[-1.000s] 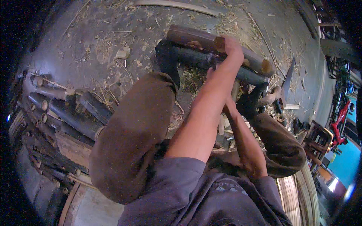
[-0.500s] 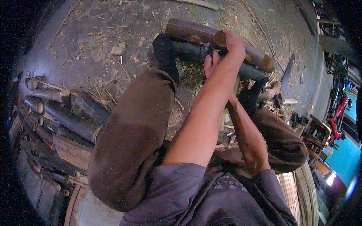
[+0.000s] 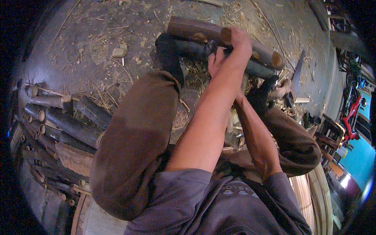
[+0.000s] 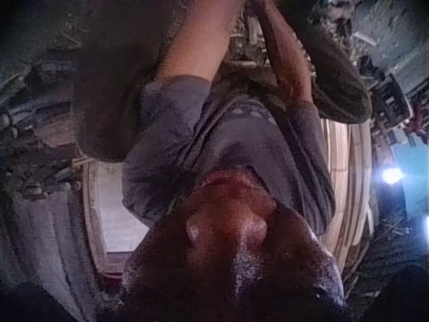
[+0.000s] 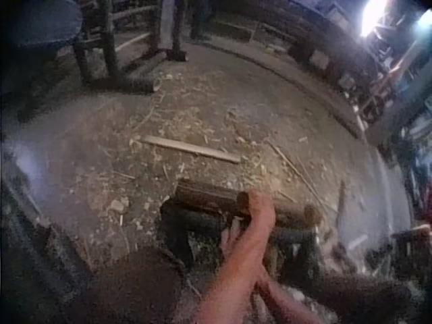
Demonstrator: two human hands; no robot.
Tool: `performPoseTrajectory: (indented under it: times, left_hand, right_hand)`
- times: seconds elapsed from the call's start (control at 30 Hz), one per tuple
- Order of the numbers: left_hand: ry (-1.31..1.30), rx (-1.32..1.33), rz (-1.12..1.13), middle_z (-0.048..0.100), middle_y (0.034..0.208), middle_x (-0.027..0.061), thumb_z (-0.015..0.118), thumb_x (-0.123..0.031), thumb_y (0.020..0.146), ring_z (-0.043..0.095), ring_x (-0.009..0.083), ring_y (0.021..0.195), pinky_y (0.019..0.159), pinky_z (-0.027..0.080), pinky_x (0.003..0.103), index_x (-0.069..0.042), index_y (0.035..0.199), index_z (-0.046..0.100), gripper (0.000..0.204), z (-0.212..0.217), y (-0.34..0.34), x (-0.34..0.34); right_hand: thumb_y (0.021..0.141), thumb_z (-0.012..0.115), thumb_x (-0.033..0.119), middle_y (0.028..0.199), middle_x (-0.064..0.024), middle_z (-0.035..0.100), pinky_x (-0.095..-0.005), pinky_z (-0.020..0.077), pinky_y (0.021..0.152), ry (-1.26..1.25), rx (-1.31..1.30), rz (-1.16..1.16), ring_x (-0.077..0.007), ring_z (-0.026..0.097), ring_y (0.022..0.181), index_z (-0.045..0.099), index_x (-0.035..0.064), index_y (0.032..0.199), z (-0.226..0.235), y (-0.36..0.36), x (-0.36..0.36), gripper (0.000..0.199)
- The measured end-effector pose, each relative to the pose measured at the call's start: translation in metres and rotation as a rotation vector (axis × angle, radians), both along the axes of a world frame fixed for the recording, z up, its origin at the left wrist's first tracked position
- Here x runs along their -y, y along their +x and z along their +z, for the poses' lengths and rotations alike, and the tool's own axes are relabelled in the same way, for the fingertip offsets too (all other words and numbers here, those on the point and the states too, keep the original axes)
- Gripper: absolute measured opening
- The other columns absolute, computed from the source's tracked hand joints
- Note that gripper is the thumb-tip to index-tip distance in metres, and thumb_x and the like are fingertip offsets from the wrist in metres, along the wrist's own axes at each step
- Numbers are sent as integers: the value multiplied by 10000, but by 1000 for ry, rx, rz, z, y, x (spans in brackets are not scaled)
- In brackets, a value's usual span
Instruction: The person sits on the floor and uses a curved blade to carve and smooth the interior of a bamboo segment. They repeatedly scrape the inner surface, rotate the piece, and clear debris by hand.
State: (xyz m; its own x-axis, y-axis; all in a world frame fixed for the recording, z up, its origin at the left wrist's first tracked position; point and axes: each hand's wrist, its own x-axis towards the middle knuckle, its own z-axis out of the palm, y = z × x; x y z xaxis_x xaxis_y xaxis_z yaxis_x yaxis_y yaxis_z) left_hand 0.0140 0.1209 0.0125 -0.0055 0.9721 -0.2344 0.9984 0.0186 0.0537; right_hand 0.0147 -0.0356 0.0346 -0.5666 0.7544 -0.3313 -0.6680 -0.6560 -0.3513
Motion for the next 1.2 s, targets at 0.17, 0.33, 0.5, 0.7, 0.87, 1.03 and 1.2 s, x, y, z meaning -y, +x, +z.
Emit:
performPoseTrajectory:
  times: [0.17,0.33,0.5,0.7,0.87,1.03,1.2]
  left_hand:
    - [-56,199,-163,616,1182,88,563,-159,848,562,265,1116,951,382,500,-115,1168,638,332,45,10,4]
    - [17,174,-118,626,1163,68,557,-168,856,575,243,1088,925,404,431,-131,1120,663,287,54,10,-7]
    - [-5,164,-2,658,1052,102,550,-160,836,606,252,1007,883,420,414,-122,1047,688,255,10,-8,-5]
    - [-113,162,-172,628,1158,54,548,-156,861,562,231,1106,972,380,409,-144,1122,664,286,43,24,-1]
    - [-61,160,-5,624,1167,61,539,-168,869,549,236,1131,969,376,411,-151,1127,664,287,26,12,-3]
    - [-91,148,-79,624,1170,57,521,-169,877,555,216,1125,949,380,398,-165,1132,662,292,35,13,-4]
    - [-129,173,-81,624,1172,51,516,-175,880,559,200,1119,945,380,387,-164,1125,662,286,36,13,-6]
  right_hand:
    - [990,409,238,1394,-114,398,-358,304,1068,172,304,-2,-210,372,1271,305,24,1383,19,33,20,460]
    - [960,486,271,1491,-75,237,-336,215,1118,585,1264,310,-215,239,1357,177,49,1457,-31,50,48,626]
    - [952,473,296,1401,-151,341,-371,279,1065,354,1293,398,-286,331,1284,267,21,1405,72,-36,25,568]
    - [935,431,277,996,-263,598,-482,456,815,632,1903,258,-411,586,938,430,1,1258,34,-56,-19,424]
    - [923,443,222,748,-200,632,-483,495,658,818,1810,90,-390,635,716,471,40,1046,-6,-72,-22,222]
    - [919,442,201,739,-191,627,-470,503,640,743,1818,134,-379,633,672,470,38,1021,1,-71,-25,194]
    - [917,441,215,776,-190,642,-467,502,681,730,1842,141,-380,639,724,476,6,1051,0,-69,-28,252]
